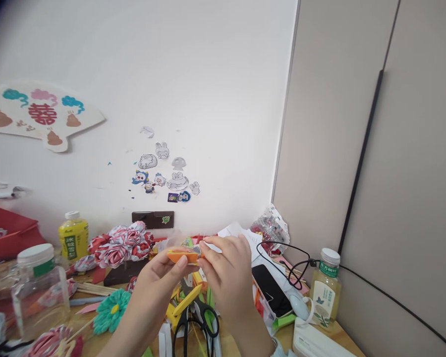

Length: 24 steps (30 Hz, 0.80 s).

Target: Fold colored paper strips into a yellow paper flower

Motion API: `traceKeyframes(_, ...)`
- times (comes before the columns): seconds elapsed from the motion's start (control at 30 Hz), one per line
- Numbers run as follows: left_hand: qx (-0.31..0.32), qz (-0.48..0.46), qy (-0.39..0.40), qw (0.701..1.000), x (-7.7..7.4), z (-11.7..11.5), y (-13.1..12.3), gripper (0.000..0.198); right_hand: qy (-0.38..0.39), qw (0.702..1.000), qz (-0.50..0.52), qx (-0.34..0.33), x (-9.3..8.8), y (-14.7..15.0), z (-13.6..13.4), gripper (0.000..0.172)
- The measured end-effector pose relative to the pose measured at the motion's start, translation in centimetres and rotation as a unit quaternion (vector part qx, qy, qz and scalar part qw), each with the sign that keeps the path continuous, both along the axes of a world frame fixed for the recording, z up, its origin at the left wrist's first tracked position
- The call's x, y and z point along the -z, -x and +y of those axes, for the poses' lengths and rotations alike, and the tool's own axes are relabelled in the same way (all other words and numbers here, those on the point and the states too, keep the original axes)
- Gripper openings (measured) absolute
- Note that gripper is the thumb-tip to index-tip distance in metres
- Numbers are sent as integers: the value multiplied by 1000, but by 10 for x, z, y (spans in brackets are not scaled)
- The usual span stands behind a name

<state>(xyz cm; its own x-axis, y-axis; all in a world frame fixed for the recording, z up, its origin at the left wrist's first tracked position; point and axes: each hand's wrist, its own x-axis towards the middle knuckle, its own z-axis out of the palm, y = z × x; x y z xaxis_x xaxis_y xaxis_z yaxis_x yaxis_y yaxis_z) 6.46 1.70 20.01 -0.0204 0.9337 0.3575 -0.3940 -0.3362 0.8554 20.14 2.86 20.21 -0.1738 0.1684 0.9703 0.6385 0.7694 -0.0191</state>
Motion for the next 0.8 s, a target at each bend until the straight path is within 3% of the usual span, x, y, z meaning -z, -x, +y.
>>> traceKeyframes(0.1,-35,21,-20,999,0,0,0,16,50,998,-11,-40,-5,-4,-1,18)
traceKeyframes(0.23,-33,30,-56,997,0,-3,0,13,127,987,-41,-85,-10,-9,-5,17)
traceKeyframes(0.47,-66,81,-89,991,-4,-8,3,9,287,945,8,-159,-10,-5,-11,7)
traceKeyframes(0.67,-83,152,-90,981,-6,-6,5,14,398,904,50,-146,-7,1,-11,15)
traceKeyframes(0.8,-145,241,-107,954,-8,-5,9,18,389,910,24,-140,-2,5,-9,21)
